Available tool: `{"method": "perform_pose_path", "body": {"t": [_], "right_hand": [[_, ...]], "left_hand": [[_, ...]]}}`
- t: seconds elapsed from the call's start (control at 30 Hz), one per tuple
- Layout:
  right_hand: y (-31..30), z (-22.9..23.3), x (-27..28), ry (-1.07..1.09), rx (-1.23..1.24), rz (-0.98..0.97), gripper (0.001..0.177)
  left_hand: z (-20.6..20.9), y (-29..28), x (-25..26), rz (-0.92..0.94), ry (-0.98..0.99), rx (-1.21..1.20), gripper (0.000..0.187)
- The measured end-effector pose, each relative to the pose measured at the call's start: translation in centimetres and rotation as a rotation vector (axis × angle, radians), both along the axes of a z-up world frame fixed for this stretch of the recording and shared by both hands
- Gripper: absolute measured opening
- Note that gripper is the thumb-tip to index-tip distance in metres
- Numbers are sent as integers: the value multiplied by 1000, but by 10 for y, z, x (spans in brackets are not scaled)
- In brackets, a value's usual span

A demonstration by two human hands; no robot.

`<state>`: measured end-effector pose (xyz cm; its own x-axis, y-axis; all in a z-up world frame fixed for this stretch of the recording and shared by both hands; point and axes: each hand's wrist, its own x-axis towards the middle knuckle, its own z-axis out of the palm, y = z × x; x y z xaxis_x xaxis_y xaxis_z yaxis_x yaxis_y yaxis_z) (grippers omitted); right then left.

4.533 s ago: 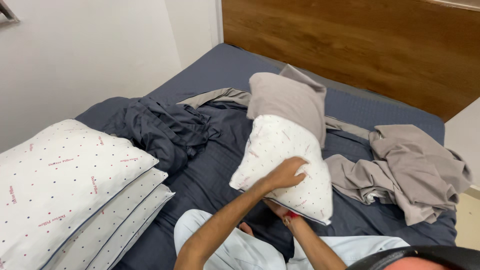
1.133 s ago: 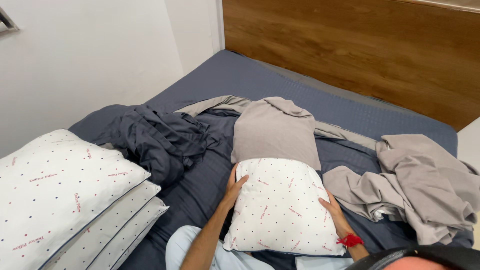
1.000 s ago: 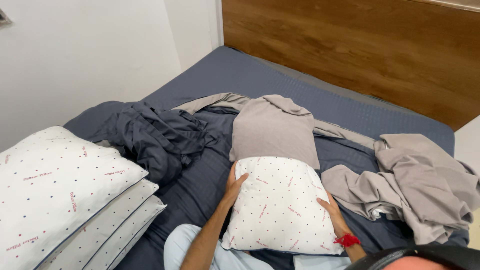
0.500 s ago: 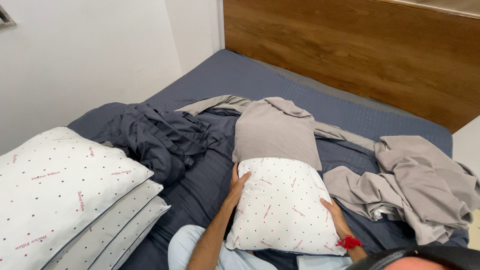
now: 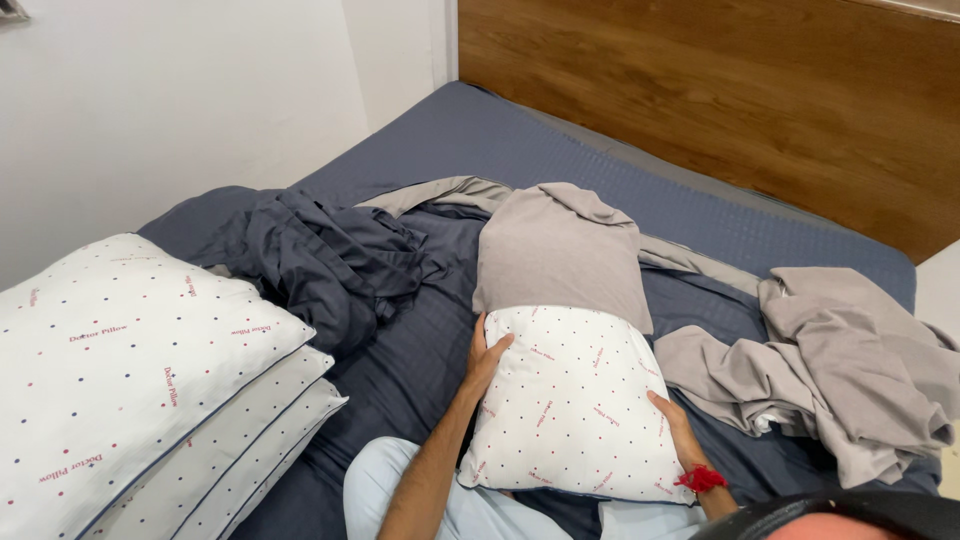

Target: The person puts a pillowcase over a pillow by tucking the pillow into the opening and smoothing the fabric by hand.

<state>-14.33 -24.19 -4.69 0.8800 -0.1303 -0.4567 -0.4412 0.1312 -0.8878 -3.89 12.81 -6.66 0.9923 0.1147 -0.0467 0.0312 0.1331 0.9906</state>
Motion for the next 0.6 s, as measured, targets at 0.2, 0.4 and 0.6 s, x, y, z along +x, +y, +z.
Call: {"method": "perform_pose_path", "body": {"t": [0.2, 0.4, 0.6], "right_hand": [[0, 0, -4, -26, 17, -14, 67], [1, 1, -4, -38, 54, 6, 64], [-1, -6, 0, -40, 71, -18, 61]], "left_hand": [[-6, 1, 0, 24, -42, 69, 87], [4, 2, -7, 1, -40, 8, 78], [28, 6, -17, -22, 87, -20, 71]]}}
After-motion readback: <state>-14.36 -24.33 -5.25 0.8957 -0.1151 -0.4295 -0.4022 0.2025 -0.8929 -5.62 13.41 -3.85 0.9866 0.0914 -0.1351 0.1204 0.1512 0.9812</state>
